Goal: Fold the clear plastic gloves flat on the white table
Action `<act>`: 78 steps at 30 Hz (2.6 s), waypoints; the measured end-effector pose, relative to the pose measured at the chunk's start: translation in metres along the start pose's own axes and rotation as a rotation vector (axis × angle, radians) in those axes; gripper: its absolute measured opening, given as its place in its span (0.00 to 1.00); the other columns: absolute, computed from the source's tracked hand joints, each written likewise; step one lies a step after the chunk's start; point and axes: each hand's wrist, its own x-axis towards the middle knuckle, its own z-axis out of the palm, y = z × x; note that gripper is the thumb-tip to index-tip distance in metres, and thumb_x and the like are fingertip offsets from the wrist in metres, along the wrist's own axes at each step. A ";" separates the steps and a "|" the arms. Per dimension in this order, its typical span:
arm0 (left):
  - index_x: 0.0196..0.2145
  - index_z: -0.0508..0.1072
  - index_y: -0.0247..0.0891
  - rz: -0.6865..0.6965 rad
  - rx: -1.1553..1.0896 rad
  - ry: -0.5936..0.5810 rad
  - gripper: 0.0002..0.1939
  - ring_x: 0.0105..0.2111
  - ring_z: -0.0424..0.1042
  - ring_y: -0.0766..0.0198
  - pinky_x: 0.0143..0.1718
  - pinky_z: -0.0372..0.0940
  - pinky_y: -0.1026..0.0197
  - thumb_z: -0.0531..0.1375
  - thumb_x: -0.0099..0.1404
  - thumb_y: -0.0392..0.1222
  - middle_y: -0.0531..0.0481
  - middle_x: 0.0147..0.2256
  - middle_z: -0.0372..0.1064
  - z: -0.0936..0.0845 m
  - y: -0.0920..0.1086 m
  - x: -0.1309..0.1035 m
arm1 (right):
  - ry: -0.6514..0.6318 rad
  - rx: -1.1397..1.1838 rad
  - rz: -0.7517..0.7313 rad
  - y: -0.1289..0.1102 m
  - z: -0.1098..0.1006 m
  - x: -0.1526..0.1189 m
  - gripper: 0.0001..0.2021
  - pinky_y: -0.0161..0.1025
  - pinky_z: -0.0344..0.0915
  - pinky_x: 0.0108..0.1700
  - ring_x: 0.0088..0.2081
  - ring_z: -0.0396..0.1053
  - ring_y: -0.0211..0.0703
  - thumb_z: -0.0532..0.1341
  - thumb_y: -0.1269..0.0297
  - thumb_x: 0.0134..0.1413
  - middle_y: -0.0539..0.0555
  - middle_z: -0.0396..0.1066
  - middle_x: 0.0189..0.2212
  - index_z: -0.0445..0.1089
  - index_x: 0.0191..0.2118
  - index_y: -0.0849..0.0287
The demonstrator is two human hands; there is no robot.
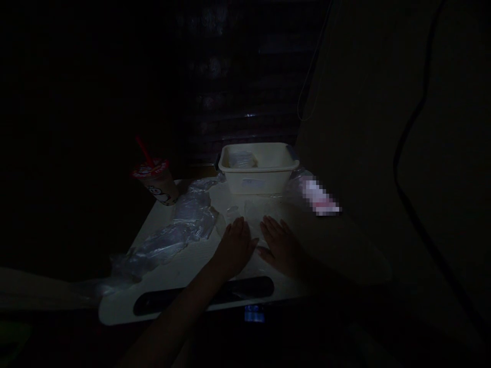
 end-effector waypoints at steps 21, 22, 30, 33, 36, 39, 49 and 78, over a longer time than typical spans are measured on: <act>0.52 0.51 0.21 -0.116 0.044 0.084 0.26 0.55 0.44 0.49 0.50 0.49 0.47 0.41 0.62 0.45 0.29 0.53 0.48 -0.009 -0.033 0.008 | -0.037 0.067 0.013 0.008 -0.014 0.005 0.25 0.51 0.44 0.53 0.54 0.48 0.49 0.43 0.57 0.53 0.62 0.52 0.53 0.54 0.52 0.68; 0.51 0.51 0.20 -0.101 0.031 0.098 0.26 0.55 0.44 0.49 0.50 0.50 0.49 0.41 0.62 0.45 0.29 0.53 0.47 -0.009 -0.032 0.000 | -0.026 0.072 0.025 0.008 -0.018 0.006 0.24 0.52 0.43 0.53 0.54 0.48 0.49 0.43 0.58 0.54 0.62 0.53 0.53 0.54 0.52 0.69; 0.48 0.56 0.19 -0.077 0.079 0.044 0.24 0.52 0.50 0.50 0.48 0.53 0.50 0.42 0.61 0.43 0.26 0.51 0.52 0.000 -0.021 -0.018 | -0.036 0.108 -0.094 -0.027 -0.020 -0.007 0.24 0.47 0.40 0.56 0.56 0.44 0.46 0.45 0.60 0.53 0.60 0.50 0.54 0.52 0.53 0.67; 0.49 0.55 0.17 -0.117 0.125 0.023 0.28 0.53 0.49 0.47 0.49 0.51 0.49 0.42 0.61 0.48 0.25 0.51 0.50 0.001 -0.024 -0.014 | -0.067 0.107 -0.120 -0.028 -0.014 -0.013 0.27 0.49 0.41 0.55 0.56 0.42 0.47 0.46 0.56 0.52 0.62 0.48 0.55 0.50 0.54 0.68; 0.49 0.54 0.16 -0.149 0.138 0.023 0.35 0.53 0.46 0.45 0.50 0.49 0.49 0.43 0.59 0.54 0.24 0.51 0.49 0.004 -0.031 -0.011 | -0.072 0.102 -0.128 -0.026 -0.012 -0.015 0.27 0.51 0.41 0.55 0.57 0.41 0.48 0.46 0.56 0.52 0.62 0.46 0.56 0.49 0.55 0.68; 0.50 0.53 0.14 -0.175 0.119 0.021 0.39 0.54 0.44 0.44 0.51 0.47 0.48 0.44 0.56 0.58 0.23 0.52 0.48 0.005 -0.038 -0.007 | -0.076 0.116 -0.129 -0.027 -0.012 -0.014 0.27 0.52 0.41 0.55 0.57 0.40 0.49 0.46 0.56 0.52 0.63 0.46 0.56 0.48 0.55 0.69; 0.56 0.44 0.35 0.132 -0.114 0.090 0.27 0.55 0.43 0.58 0.51 0.52 0.53 0.46 0.60 0.40 0.43 0.57 0.42 -0.041 0.018 -0.061 | -0.003 0.035 0.391 0.054 -0.032 -0.012 0.16 0.44 0.59 0.44 0.44 0.62 0.47 0.47 0.66 0.51 0.61 0.64 0.43 0.62 0.44 0.65; 0.43 0.65 0.36 0.168 -0.241 0.265 0.14 0.45 0.63 0.59 0.47 0.58 0.50 0.51 0.58 0.37 0.46 0.41 0.67 -0.017 0.063 -0.064 | 0.023 0.078 -0.112 0.023 -0.017 -0.007 0.19 0.48 0.44 0.53 0.55 0.47 0.44 0.45 0.64 0.53 0.57 0.54 0.53 0.56 0.51 0.62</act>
